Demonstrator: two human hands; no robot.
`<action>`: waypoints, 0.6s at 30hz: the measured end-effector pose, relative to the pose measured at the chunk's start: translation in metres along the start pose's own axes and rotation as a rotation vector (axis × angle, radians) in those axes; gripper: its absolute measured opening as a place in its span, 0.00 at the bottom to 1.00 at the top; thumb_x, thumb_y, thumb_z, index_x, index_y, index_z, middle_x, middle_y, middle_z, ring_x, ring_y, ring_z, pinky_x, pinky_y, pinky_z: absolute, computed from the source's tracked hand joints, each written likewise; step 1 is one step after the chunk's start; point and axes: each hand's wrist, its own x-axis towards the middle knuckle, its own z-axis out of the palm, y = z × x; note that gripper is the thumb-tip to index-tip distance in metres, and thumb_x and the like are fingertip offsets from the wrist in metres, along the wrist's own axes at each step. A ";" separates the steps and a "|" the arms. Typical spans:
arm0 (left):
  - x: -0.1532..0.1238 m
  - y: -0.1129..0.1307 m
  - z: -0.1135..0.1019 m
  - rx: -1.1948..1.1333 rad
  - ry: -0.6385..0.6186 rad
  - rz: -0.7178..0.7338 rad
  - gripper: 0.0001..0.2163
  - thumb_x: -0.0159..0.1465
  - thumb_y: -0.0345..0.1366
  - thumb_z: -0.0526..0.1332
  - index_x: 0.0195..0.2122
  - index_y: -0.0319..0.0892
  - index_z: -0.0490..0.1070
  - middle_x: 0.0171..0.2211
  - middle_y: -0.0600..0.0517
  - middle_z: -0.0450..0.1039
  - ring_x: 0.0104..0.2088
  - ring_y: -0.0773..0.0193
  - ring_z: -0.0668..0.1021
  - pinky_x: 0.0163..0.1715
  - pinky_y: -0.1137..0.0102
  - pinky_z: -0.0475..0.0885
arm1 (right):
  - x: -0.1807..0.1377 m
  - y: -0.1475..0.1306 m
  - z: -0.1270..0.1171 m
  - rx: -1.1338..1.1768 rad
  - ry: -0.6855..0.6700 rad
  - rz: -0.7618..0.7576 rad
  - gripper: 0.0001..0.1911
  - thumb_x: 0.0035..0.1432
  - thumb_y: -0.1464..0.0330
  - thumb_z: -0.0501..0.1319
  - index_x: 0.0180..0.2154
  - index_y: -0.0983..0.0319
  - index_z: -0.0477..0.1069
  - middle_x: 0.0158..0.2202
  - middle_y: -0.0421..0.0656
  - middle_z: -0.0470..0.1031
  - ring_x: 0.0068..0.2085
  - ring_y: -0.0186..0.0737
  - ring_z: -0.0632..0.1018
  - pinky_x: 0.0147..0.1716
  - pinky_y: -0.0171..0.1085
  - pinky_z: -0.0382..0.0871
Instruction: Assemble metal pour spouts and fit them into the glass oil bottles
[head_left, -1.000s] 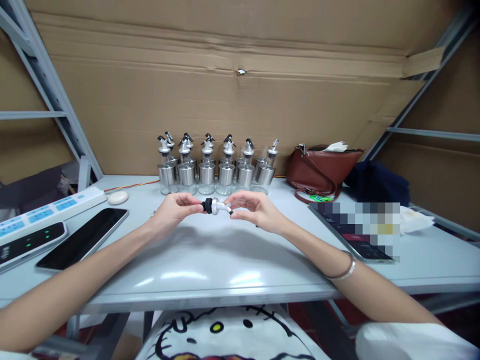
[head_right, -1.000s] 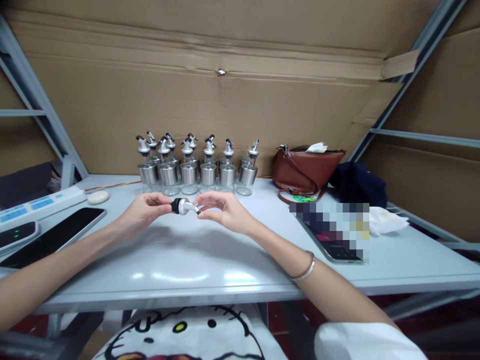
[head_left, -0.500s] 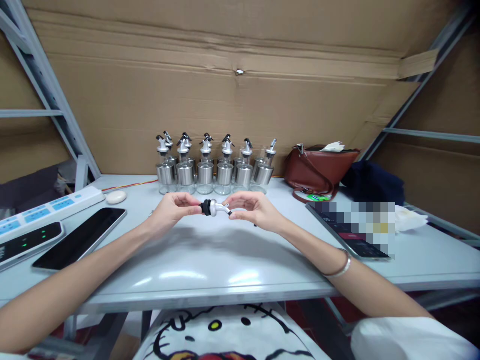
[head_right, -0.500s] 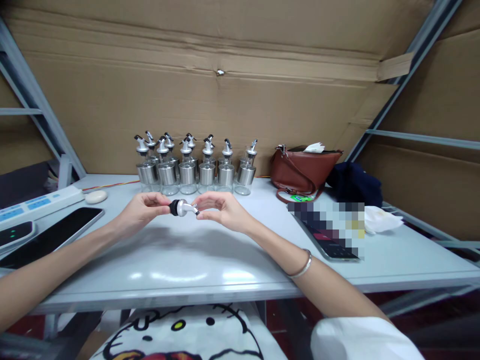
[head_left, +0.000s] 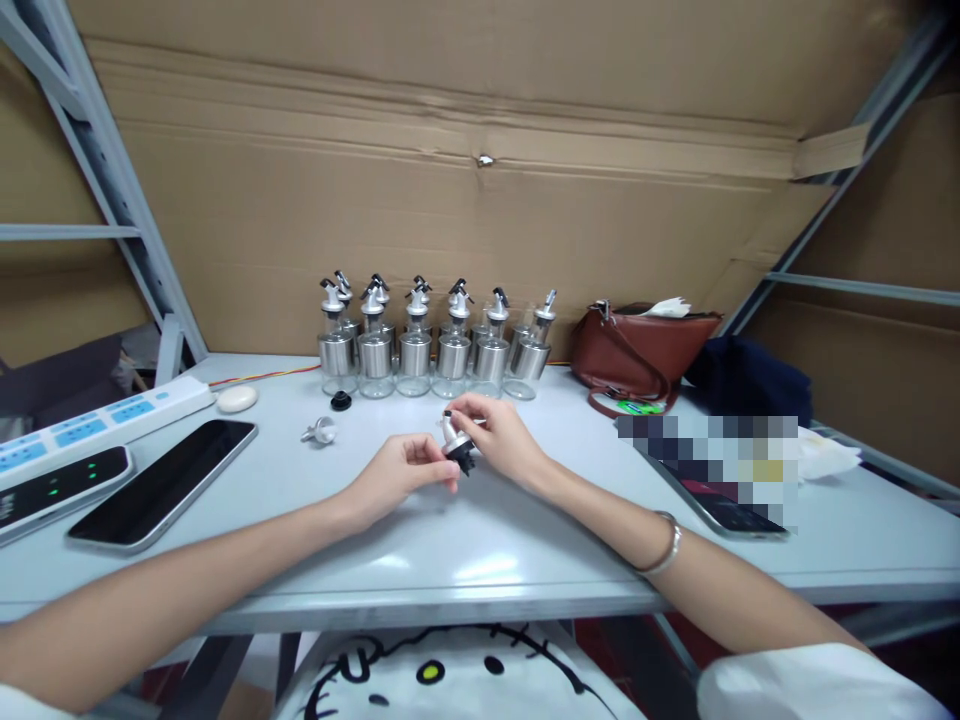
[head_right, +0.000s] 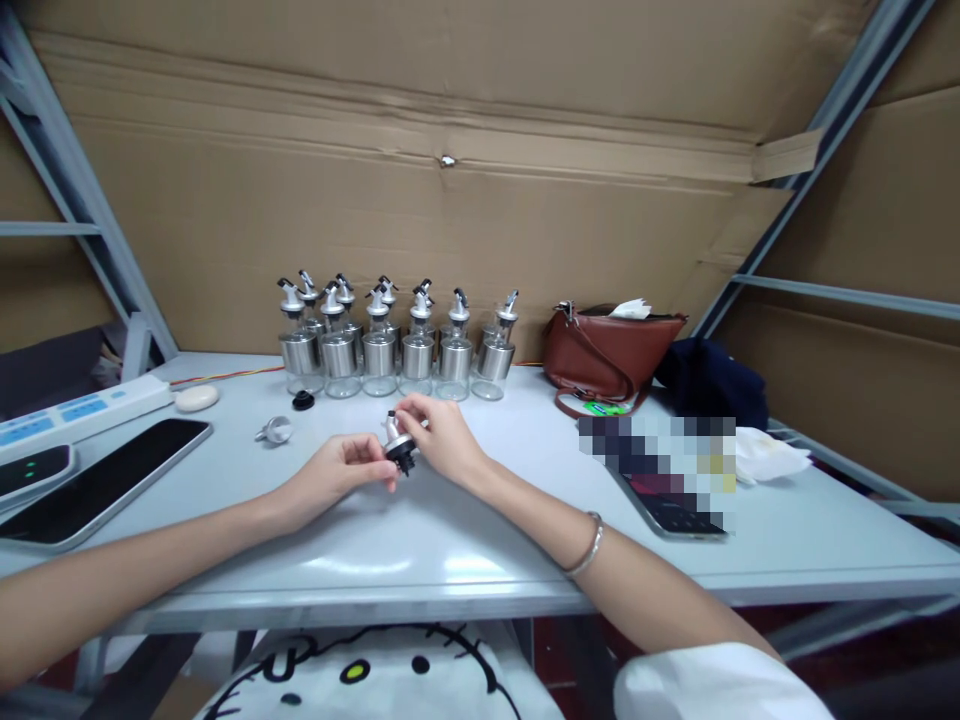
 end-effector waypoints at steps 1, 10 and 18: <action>0.001 -0.001 -0.002 -0.005 0.004 0.003 0.13 0.52 0.40 0.66 0.23 0.41 0.63 0.23 0.54 0.75 0.29 0.65 0.75 0.38 0.69 0.67 | 0.001 0.002 0.001 -0.040 -0.016 0.006 0.07 0.56 0.69 0.53 0.30 0.62 0.69 0.24 0.39 0.72 0.26 0.34 0.71 0.29 0.34 0.64; 0.004 -0.001 -0.007 0.002 -0.049 0.071 0.16 0.54 0.43 0.66 0.36 0.40 0.64 0.25 0.55 0.74 0.28 0.67 0.75 0.38 0.69 0.67 | -0.005 0.003 -0.002 -0.120 -0.062 0.063 0.06 0.55 0.73 0.49 0.36 0.60 0.60 0.20 0.33 0.65 0.21 0.32 0.65 0.24 0.31 0.57; 0.006 -0.005 -0.007 -0.155 0.039 0.018 0.20 0.53 0.51 0.65 0.33 0.41 0.60 0.27 0.54 0.73 0.29 0.67 0.76 0.38 0.68 0.69 | -0.009 -0.012 -0.007 0.065 -0.197 0.094 0.10 0.59 0.63 0.51 0.39 0.61 0.65 0.25 0.40 0.72 0.26 0.34 0.74 0.24 0.32 0.66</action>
